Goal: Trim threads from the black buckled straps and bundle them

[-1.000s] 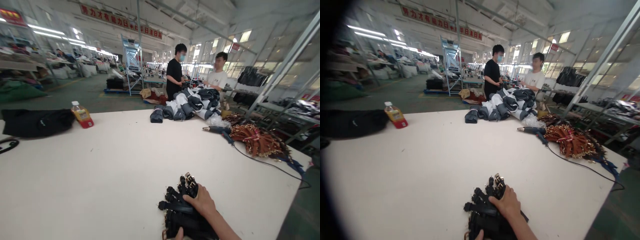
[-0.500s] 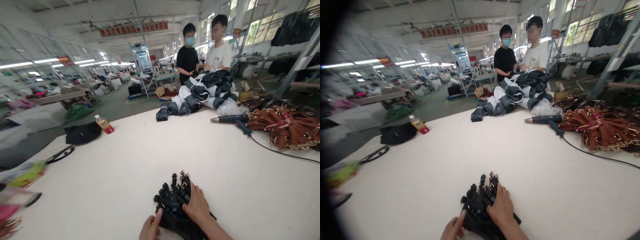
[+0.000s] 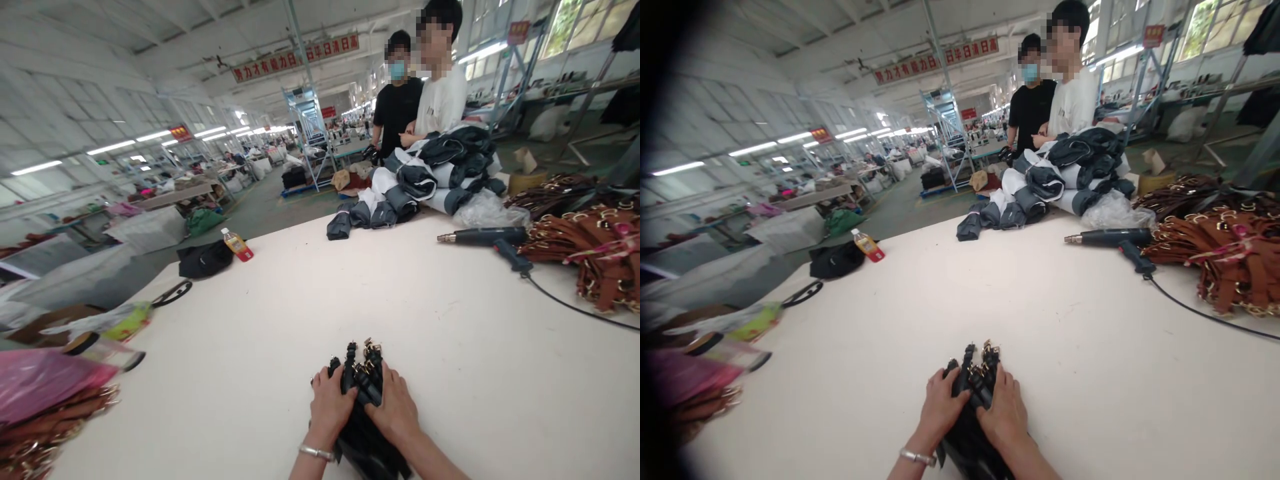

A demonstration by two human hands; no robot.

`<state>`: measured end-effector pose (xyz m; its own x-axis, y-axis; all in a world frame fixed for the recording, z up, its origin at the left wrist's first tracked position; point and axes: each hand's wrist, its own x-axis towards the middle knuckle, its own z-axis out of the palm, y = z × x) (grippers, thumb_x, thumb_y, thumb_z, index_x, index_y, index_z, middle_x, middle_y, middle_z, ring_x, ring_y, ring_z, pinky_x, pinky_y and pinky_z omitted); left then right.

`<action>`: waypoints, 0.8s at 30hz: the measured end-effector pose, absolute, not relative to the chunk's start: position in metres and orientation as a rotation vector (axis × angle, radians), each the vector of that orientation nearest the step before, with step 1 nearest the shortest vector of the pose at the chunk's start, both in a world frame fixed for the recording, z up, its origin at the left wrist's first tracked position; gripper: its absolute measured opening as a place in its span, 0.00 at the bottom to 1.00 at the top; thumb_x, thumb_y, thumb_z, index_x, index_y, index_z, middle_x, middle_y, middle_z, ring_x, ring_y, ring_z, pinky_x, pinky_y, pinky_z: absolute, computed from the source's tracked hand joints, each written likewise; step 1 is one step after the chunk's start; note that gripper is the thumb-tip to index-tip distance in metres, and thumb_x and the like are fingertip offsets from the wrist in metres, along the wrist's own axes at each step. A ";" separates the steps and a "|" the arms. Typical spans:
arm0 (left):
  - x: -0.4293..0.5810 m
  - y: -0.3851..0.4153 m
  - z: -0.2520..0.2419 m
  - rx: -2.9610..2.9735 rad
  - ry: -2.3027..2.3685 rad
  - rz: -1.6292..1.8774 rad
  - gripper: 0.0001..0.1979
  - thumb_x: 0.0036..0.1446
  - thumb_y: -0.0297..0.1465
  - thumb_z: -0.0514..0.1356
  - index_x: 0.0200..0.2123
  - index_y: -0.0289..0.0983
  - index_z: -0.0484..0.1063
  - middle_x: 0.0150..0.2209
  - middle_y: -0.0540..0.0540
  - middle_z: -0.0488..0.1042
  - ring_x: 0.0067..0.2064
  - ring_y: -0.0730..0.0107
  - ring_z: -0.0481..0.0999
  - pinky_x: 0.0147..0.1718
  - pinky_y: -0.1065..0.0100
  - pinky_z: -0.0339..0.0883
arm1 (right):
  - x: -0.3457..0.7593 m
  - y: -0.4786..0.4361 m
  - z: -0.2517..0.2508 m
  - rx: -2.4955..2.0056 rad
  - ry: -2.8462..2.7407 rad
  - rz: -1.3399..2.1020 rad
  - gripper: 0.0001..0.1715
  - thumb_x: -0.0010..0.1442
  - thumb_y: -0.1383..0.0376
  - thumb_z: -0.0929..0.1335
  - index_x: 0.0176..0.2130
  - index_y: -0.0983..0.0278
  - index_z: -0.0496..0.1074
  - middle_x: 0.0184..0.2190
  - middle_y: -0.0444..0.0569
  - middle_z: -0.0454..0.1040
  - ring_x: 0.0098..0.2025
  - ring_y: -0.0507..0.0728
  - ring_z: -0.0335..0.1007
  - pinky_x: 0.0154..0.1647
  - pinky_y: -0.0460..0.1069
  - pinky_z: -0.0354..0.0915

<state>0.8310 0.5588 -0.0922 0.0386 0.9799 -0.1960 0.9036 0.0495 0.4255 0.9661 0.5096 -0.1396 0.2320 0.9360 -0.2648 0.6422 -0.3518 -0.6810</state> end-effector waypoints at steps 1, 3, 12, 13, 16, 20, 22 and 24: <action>0.832 0.558 -0.094 1.894 1.899 0.255 0.18 0.54 0.32 0.62 0.49 0.36 0.68 0.56 0.41 0.64 0.59 0.50 0.60 0.54 0.44 0.57 | 0.967 0.509 -0.140 -2.076 -1.447 0.914 0.50 0.43 0.62 0.66 0.62 0.71 0.49 0.56 0.58 0.61 0.56 0.65 0.56 0.58 0.54 0.54; 0.830 0.557 -0.095 1.898 1.912 0.328 0.14 0.55 0.31 0.61 0.46 0.34 0.69 0.53 0.42 0.67 0.57 0.53 0.63 0.54 0.46 0.58 | 0.969 0.509 -0.142 -2.065 -1.448 0.918 0.50 0.43 0.63 0.66 0.63 0.70 0.49 0.56 0.57 0.61 0.56 0.65 0.56 0.58 0.54 0.54; 0.813 0.524 -0.098 1.756 1.952 0.865 0.08 0.56 0.23 0.58 0.41 0.34 0.69 0.54 0.42 0.66 0.56 0.57 0.64 0.55 0.49 0.59 | 0.974 0.508 -0.144 -1.993 -1.407 0.954 0.50 0.42 0.65 0.65 0.62 0.74 0.50 0.54 0.59 0.63 0.56 0.65 0.57 0.60 0.53 0.53; 0.810 0.519 -0.096 1.730 1.956 0.919 0.08 0.55 0.22 0.58 0.40 0.34 0.68 0.55 0.42 0.65 0.56 0.58 0.64 0.56 0.49 0.58 | 0.974 0.508 -0.144 -1.984 -1.395 0.960 0.50 0.41 0.65 0.65 0.62 0.74 0.50 0.53 0.59 0.64 0.56 0.65 0.57 0.60 0.53 0.53; 0.797 0.500 -0.094 1.653 1.985 1.036 0.11 0.54 0.19 0.56 0.41 0.35 0.66 0.55 0.43 0.64 0.56 0.58 0.64 0.56 0.48 0.58 | 0.977 0.507 -0.145 -1.964 -1.360 0.995 0.49 0.40 0.65 0.66 0.60 0.74 0.52 0.52 0.60 0.65 0.56 0.66 0.58 0.58 0.54 0.55; 0.774 0.466 -0.115 1.593 2.050 1.039 0.15 0.51 0.16 0.52 0.42 0.35 0.63 0.57 0.42 0.60 0.58 0.56 0.62 0.57 0.47 0.57 | 0.979 0.505 -0.146 -1.925 -1.298 1.075 0.46 0.37 0.66 0.67 0.56 0.70 0.57 0.48 0.57 0.68 0.52 0.65 0.63 0.55 0.54 0.59; 0.764 0.451 -0.133 1.606 2.091 0.999 0.17 0.50 0.15 0.51 0.43 0.34 0.62 0.58 0.39 0.56 0.61 0.52 0.56 0.58 0.46 0.55 | 0.980 0.503 -0.145 -1.895 -1.278 1.128 0.42 0.36 0.67 0.67 0.53 0.68 0.61 0.46 0.55 0.70 0.50 0.64 0.65 0.53 0.53 0.61; 0.756 0.440 -0.148 1.630 2.133 0.953 0.21 0.51 0.16 0.51 0.50 0.33 0.59 0.60 0.37 0.52 0.64 0.49 0.48 0.60 0.44 0.49 | 0.979 0.500 -0.144 -1.868 -1.267 1.171 0.39 0.35 0.68 0.67 0.51 0.67 0.63 0.46 0.55 0.70 0.49 0.64 0.66 0.53 0.53 0.61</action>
<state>0.7559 0.4405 -0.1482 -0.3164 0.9353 0.1584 0.7421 0.1400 0.6555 0.9786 0.5004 -0.1443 0.1596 0.9280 -0.3366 0.4085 -0.3725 -0.8333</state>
